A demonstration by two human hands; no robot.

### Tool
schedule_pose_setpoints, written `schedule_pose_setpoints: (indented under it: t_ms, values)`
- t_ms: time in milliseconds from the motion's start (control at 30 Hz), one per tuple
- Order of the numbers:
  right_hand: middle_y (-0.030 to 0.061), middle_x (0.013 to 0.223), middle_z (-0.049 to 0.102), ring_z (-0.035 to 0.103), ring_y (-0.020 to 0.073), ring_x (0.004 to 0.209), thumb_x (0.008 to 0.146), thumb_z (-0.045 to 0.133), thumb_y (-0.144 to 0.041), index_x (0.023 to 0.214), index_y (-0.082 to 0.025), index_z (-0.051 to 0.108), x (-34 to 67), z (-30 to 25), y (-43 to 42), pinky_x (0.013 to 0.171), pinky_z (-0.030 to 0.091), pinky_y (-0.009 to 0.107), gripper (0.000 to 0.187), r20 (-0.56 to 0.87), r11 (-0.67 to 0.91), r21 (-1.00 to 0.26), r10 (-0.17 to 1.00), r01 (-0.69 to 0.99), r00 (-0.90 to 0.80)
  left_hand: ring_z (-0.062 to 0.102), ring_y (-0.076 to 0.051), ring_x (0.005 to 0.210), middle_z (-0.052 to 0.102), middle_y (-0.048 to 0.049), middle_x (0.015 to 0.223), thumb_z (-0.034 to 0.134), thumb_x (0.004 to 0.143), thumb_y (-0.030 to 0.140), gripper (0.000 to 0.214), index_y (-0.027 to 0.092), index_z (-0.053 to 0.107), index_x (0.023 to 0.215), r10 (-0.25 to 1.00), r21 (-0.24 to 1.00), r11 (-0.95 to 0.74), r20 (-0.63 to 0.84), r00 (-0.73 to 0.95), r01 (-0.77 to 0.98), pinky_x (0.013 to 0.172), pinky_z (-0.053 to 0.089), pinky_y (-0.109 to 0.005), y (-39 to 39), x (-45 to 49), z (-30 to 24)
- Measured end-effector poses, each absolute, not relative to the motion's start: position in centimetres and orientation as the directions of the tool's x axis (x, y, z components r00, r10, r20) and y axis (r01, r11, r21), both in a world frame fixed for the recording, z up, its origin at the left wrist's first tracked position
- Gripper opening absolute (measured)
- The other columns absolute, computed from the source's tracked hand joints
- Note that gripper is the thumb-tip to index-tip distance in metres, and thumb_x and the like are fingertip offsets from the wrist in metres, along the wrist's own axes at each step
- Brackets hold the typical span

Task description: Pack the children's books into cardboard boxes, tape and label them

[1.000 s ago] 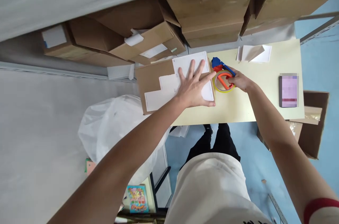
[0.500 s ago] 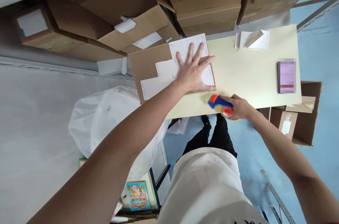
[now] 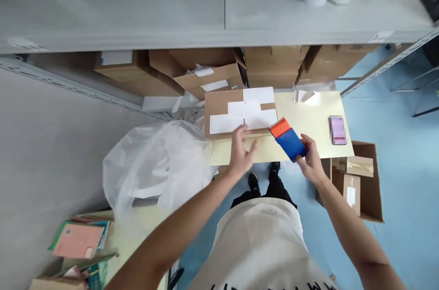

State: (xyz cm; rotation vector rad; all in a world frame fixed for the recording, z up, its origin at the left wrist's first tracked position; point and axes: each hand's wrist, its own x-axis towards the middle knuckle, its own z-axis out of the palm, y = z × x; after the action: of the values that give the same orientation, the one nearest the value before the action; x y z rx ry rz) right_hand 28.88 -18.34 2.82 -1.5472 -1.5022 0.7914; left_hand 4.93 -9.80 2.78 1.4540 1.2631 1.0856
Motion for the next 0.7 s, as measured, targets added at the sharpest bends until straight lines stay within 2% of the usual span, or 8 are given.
schedule_pose_setpoints:
  t_ms: [100,167,267,367,433,533,600,700]
  values:
    - [0.0106,0.114,0.061,0.063,0.0241,0.098,0.088,0.059,-0.029,0.136,-0.025,0.041,25.9,3.6,-17.6,0.081,0.053,0.04,0.051,0.336,0.198,-0.843,0.92,0.5,0.203,0.064,-0.027,0.111,0.059,-0.0139,0.132,0.075,0.075,0.054,0.058,0.024,0.055,0.121,0.96,0.976,0.215,-0.205,0.189,-0.035,0.092,0.053,-0.043,-13.5,7.8,5.5]
    - [0.0084,0.105,0.066,0.066,0.023,0.089,0.087,0.064,-0.029,0.125,-0.026,0.05,24.6,4.5,-17.0,0.081,0.05,0.041,0.041,0.468,0.284,-0.75,0.866,0.597,0.176,0.066,-0.026,0.107,0.063,-0.0117,0.126,0.08,0.071,0.049,0.059,0.024,0.057,0.118,0.942,0.934,0.294,-0.246,0.229,-0.204,0.09,0.054,-0.04,-13.9,9.8,7.3]
    - [0.0048,0.095,0.072,0.07,0.0219,0.08,0.088,0.066,-0.028,0.115,-0.026,0.057,24.4,5.8,-15.9,0.087,0.045,0.045,0.028,0.612,0.402,-0.575,0.789,0.713,0.049,0.068,-0.021,0.096,0.067,-0.0075,0.112,0.086,0.063,0.04,0.058,0.022,0.058,0.11,0.949,0.877,0.308,-0.259,0.177,-0.369,0.085,0.055,-0.035,-12.8,11.9,9.7]
    - [0.0067,0.098,0.073,0.072,0.0246,0.083,0.089,0.065,-0.034,0.125,-0.026,0.053,26.1,7.1,-14.5,0.089,0.046,0.048,0.038,0.682,0.531,-0.491,0.727,0.691,-0.074,0.067,-0.016,0.081,0.068,-0.0021,0.092,0.089,0.055,0.031,0.056,0.02,0.058,0.1,0.94,0.842,0.34,-0.317,0.126,-0.418,0.076,0.055,-0.03,-11.3,13.1,11.2]
    - [0.0121,0.113,0.07,0.07,0.0299,0.099,0.088,0.064,-0.044,0.135,-0.026,0.047,28.1,8.0,-13.3,0.092,0.048,0.052,0.054,0.701,0.611,-0.461,0.696,0.644,-0.157,0.066,-0.016,0.077,0.066,0.0004,0.086,0.089,0.053,0.028,0.056,0.02,0.057,0.097,0.931,0.821,0.363,-0.339,0.135,-0.44,0.072,0.056,-0.031,-10.2,13.7,11.9]
    - [0.0191,0.15,0.045,0.047,0.0393,0.137,0.084,0.065,-0.057,0.146,-0.026,0.04,31.3,9.1,-11.3,0.104,0.043,0.061,0.074,0.66,0.588,-0.531,0.739,0.61,-0.138,0.067,-0.016,0.078,0.066,0.0009,0.088,0.089,0.053,0.03,0.055,0.021,0.058,0.097,0.929,0.8,0.369,-0.325,0.176,-0.472,0.072,0.057,-0.033,-7.9,14.4,13.0]
    - [0.0175,0.159,0.031,0.032,0.0398,0.147,0.082,0.067,-0.061,0.149,-0.028,0.039,33.0,9.5,-9.3,0.107,0.042,0.062,0.079,0.576,0.534,-0.652,0.811,0.538,-0.107,0.068,-0.018,0.082,0.068,-0.0016,0.093,0.089,0.055,0.033,0.055,0.021,0.059,0.099,0.925,0.802,0.378,-0.3,0.235,-0.462,0.073,0.057,-0.035,-5.8,14.7,13.9]
    - [0.0134,0.156,0.039,0.039,0.0337,0.144,0.084,0.068,-0.056,0.141,-0.033,0.049,34.1,9.7,-5.1,0.101,0.051,0.054,0.065,0.497,0.499,-0.801,0.862,0.33,-0.096,0.069,-0.024,0.096,0.068,-0.0073,0.112,0.086,0.062,0.041,0.064,0.025,0.056,0.116,0.935,0.841,0.337,-0.246,0.255,-0.424,0.079,0.057,-0.039,-1.8,15.3,14.9]
